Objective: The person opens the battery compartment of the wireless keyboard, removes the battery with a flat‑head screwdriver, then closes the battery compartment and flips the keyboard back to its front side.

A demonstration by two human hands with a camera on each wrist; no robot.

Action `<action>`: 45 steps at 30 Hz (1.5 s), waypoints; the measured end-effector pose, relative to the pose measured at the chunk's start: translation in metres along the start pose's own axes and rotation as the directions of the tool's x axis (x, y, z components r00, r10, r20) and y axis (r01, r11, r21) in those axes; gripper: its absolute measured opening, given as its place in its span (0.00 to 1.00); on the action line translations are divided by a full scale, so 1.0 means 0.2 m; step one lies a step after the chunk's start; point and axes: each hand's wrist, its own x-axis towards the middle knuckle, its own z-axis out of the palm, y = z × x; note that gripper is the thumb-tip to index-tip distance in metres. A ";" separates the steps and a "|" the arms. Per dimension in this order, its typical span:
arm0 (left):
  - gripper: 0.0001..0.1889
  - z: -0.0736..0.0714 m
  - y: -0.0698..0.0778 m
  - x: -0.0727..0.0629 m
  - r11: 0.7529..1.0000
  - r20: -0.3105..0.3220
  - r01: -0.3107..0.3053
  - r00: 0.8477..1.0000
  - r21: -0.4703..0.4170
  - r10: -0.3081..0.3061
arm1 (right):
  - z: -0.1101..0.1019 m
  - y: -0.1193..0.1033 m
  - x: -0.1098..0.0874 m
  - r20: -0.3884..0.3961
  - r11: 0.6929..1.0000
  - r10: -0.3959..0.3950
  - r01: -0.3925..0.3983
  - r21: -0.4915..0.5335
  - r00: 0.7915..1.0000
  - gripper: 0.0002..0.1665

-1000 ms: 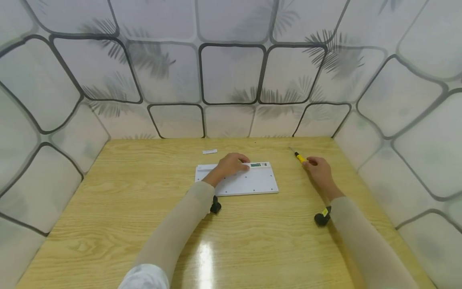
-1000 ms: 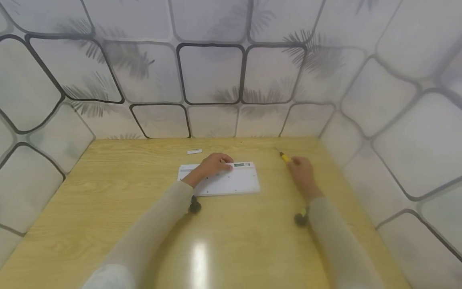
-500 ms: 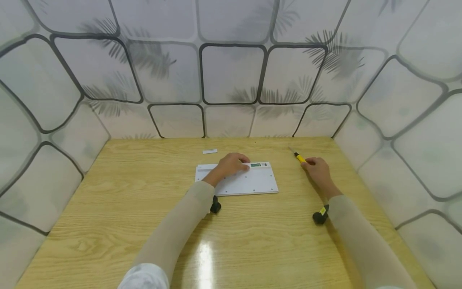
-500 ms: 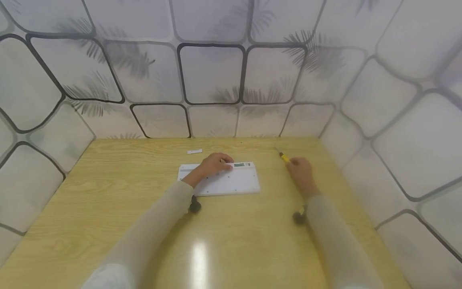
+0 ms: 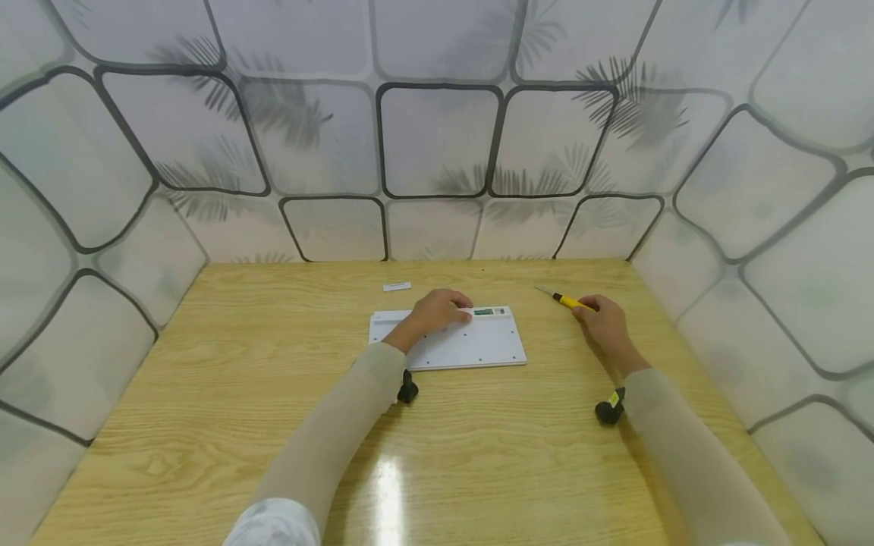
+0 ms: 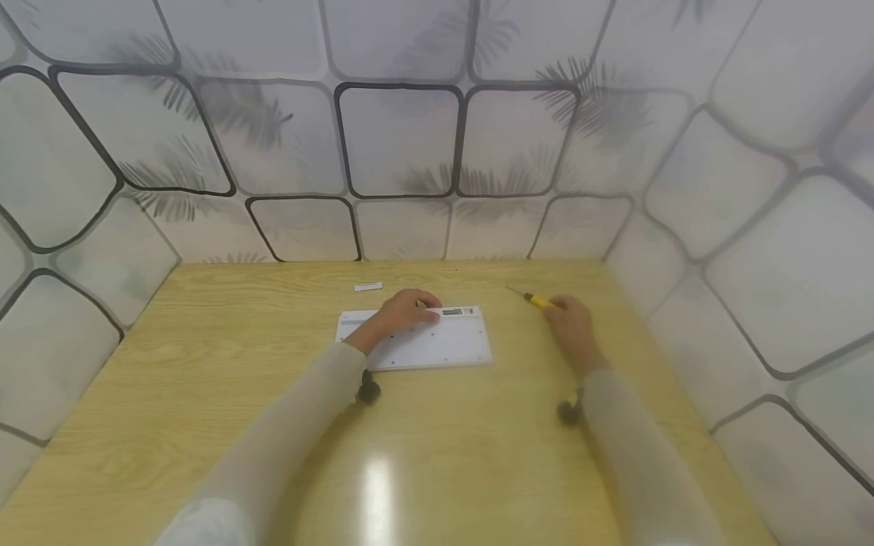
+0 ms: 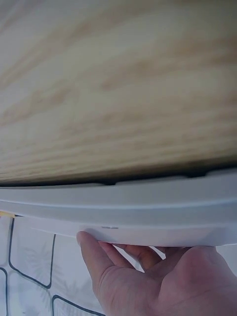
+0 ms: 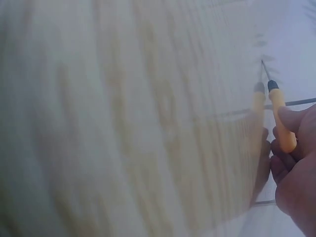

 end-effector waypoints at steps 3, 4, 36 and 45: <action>0.16 0.00 0.00 0.00 1.000 0.001 0.003 1.000 0.002 -0.003 | 0.00 -0.01 0.00 -0.001 1.000 0.002 -0.002 0.005 1.000 0.20; 0.17 0.00 0.00 0.00 1.000 0.001 0.003 1.000 0.002 -0.003 | -0.01 -0.01 -0.01 0.001 1.000 0.002 -0.002 0.006 1.000 0.20; 0.16 0.00 0.00 0.00 0.999 -0.004 0.017 1.000 -0.034 -0.017 | -0.09 -0.23 -0.07 -0.024 0.869 -0.057 0.062 0.491 0.998 0.25; 0.17 0.01 -0.01 0.01 0.999 0.007 0.020 1.000 -0.042 -0.020 | -0.08 -0.29 -0.06 -0.083 0.728 -0.132 0.154 0.668 0.988 0.25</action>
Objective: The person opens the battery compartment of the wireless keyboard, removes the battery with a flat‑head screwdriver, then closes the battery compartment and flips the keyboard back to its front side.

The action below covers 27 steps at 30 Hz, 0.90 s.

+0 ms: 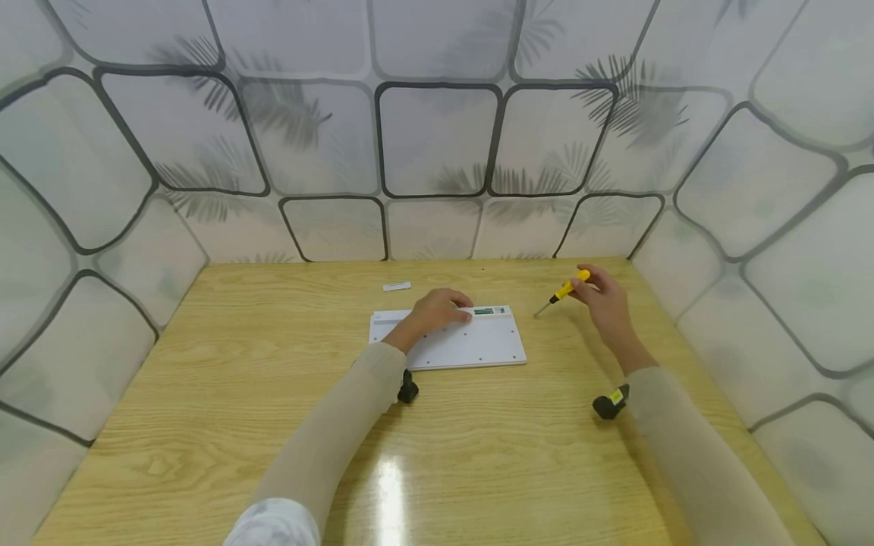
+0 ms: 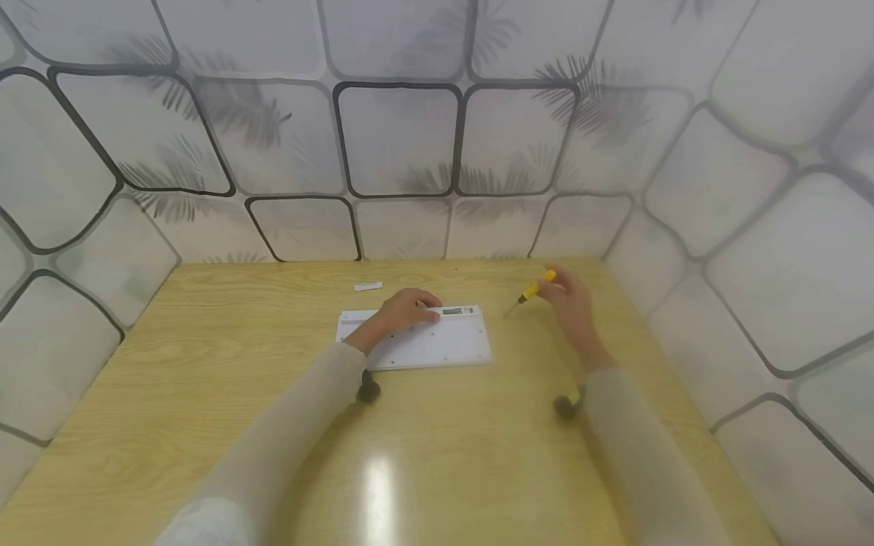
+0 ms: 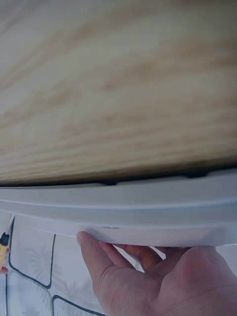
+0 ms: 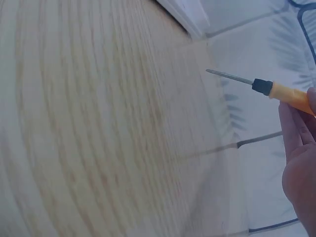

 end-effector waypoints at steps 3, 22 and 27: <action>0.17 0.00 0.00 0.00 1.000 -0.001 0.001 1.000 -0.005 -0.001 | 0.01 0.03 0.03 0.006 0.999 -0.027 0.027 0.045 1.000 0.26; 0.18 0.00 0.00 0.00 1.000 0.001 -0.010 1.000 0.009 0.010 | 0.21 0.00 0.07 0.014 0.996 -0.075 0.074 0.057 0.997 0.21; 0.18 0.00 0.00 0.00 1.000 0.003 -0.014 1.000 0.006 0.014 | 0.27 0.00 0.08 0.023 0.997 -0.068 0.067 0.024 0.997 0.21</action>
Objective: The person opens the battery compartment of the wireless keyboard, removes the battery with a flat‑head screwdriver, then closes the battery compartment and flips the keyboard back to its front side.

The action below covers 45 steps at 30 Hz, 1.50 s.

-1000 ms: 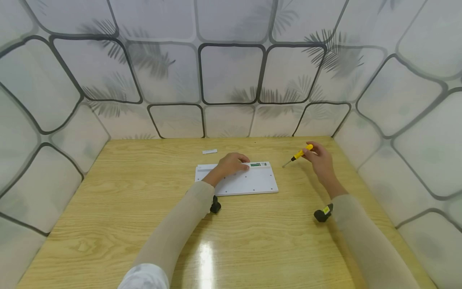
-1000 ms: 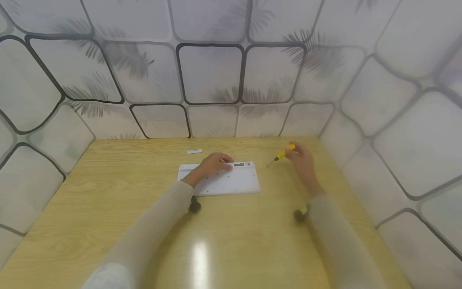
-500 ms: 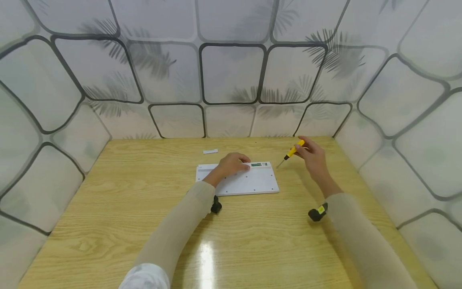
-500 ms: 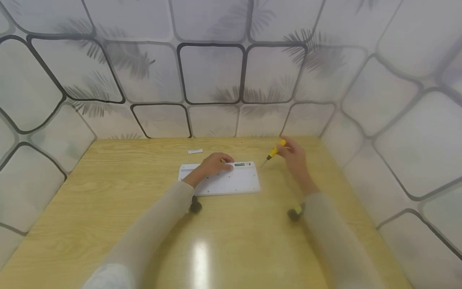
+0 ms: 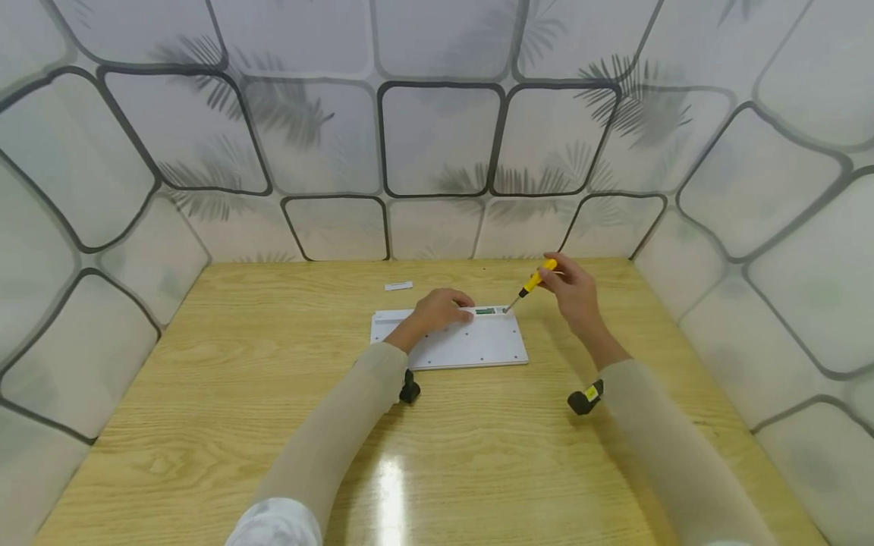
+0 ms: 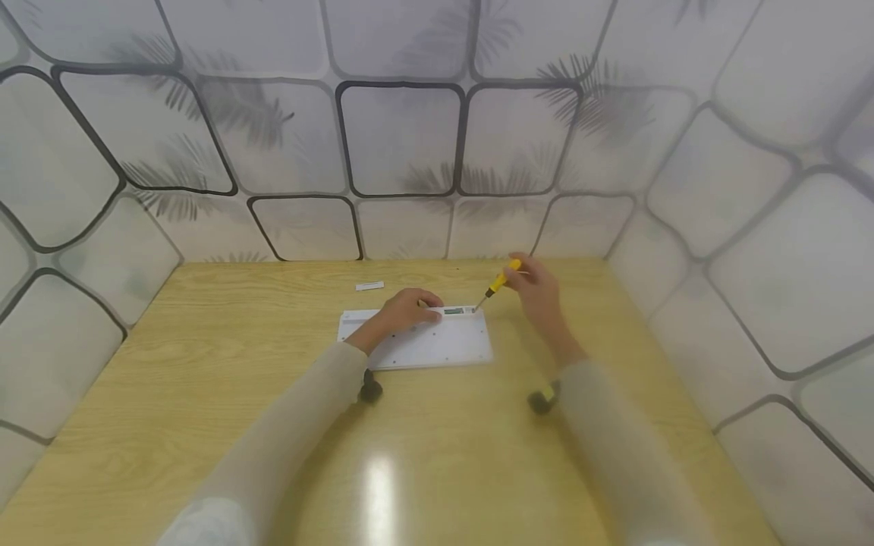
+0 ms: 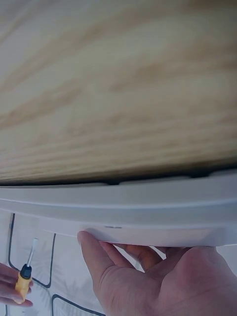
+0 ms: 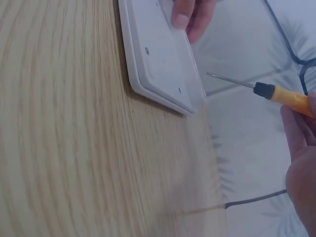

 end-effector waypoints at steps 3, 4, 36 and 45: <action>0.18 0.00 0.00 0.00 1.000 -0.001 -0.001 1.000 0.001 0.001 | 0.04 0.00 0.00 0.003 0.999 0.006 -0.006 -0.036 1.000 0.22; 0.18 0.00 0.00 0.00 1.000 -0.002 -0.001 1.000 0.000 0.001 | 0.05 0.00 0.00 0.009 0.999 0.004 -0.003 -0.052 1.000 0.22; 0.17 0.00 0.01 0.01 0.999 -0.008 0.017 1.000 0.028 -0.017 | 0.25 -0.07 -0.05 0.114 0.751 -0.376 0.374 -0.544 0.920 0.19; 0.17 0.00 0.03 0.00 0.999 -0.015 0.029 0.999 0.036 -0.028 | 0.28 -0.07 -0.05 0.165 0.717 -0.367 0.392 -0.576 0.915 0.19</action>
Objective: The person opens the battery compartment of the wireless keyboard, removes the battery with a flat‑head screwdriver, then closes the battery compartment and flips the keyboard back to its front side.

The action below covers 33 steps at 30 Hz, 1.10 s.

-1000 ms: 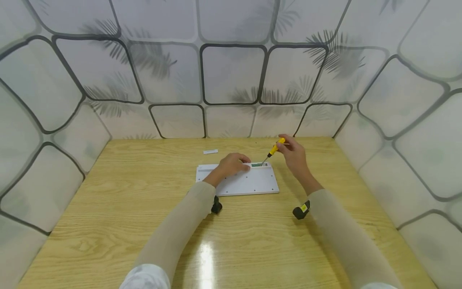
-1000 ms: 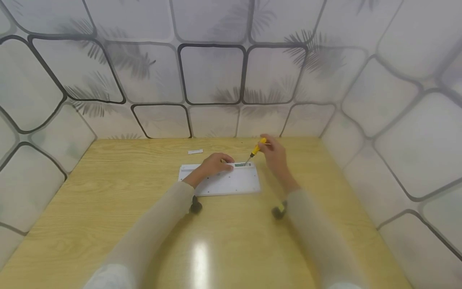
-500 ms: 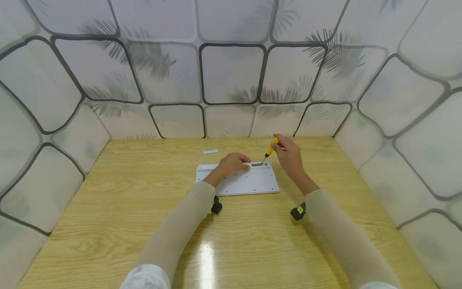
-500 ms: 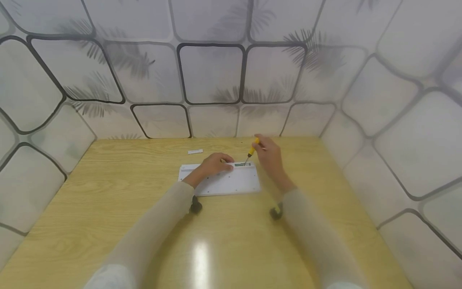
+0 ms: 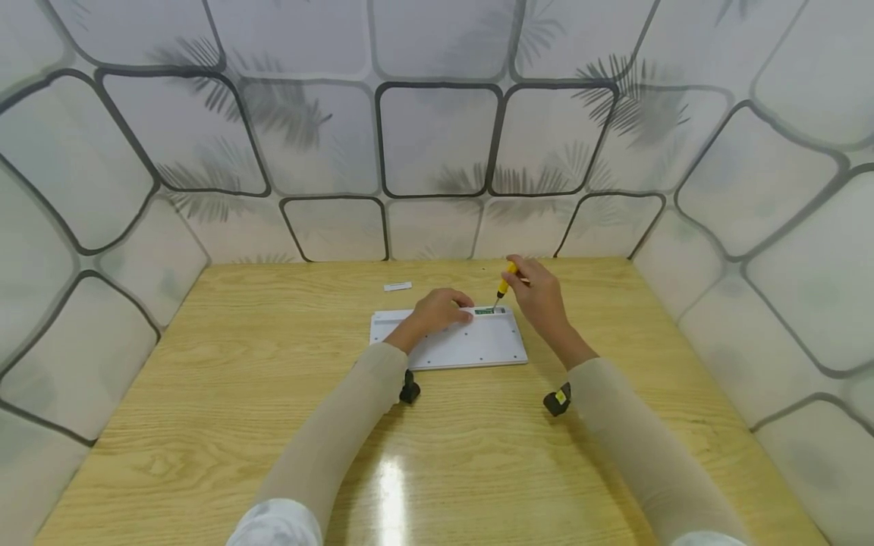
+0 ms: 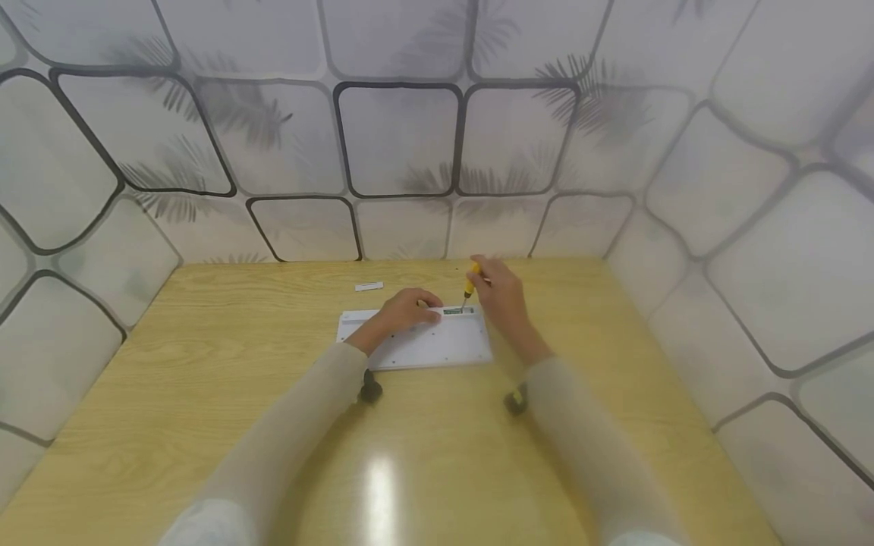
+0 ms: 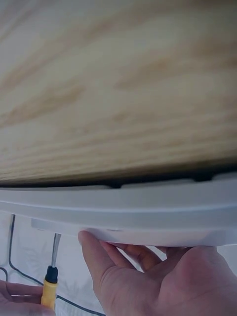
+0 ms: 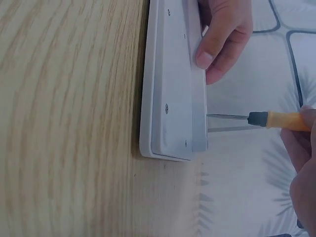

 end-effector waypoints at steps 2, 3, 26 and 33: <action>0.17 0.00 0.00 0.00 1.000 0.000 0.003 1.000 0.002 -0.003 | 0.00 0.00 0.00 0.012 1.000 0.012 -0.012 -0.002 1.000 0.19; 0.17 0.00 0.00 0.00 1.000 0.000 0.005 1.000 0.002 -0.005 | 0.00 0.00 0.00 0.020 1.000 0.025 -0.025 -0.002 0.999 0.19; 0.18 0.00 0.00 0.02 1.000 0.010 0.009 1.000 -0.001 -0.008 | -0.08 0.01 -0.07 0.004 0.711 0.521 -0.437 0.551 0.853 0.23; 0.18 0.01 -0.01 0.03 1.000 0.012 0.004 1.000 0.013 -0.004 | -0.08 0.06 -0.11 0.022 0.557 0.649 -0.495 0.667 0.760 0.24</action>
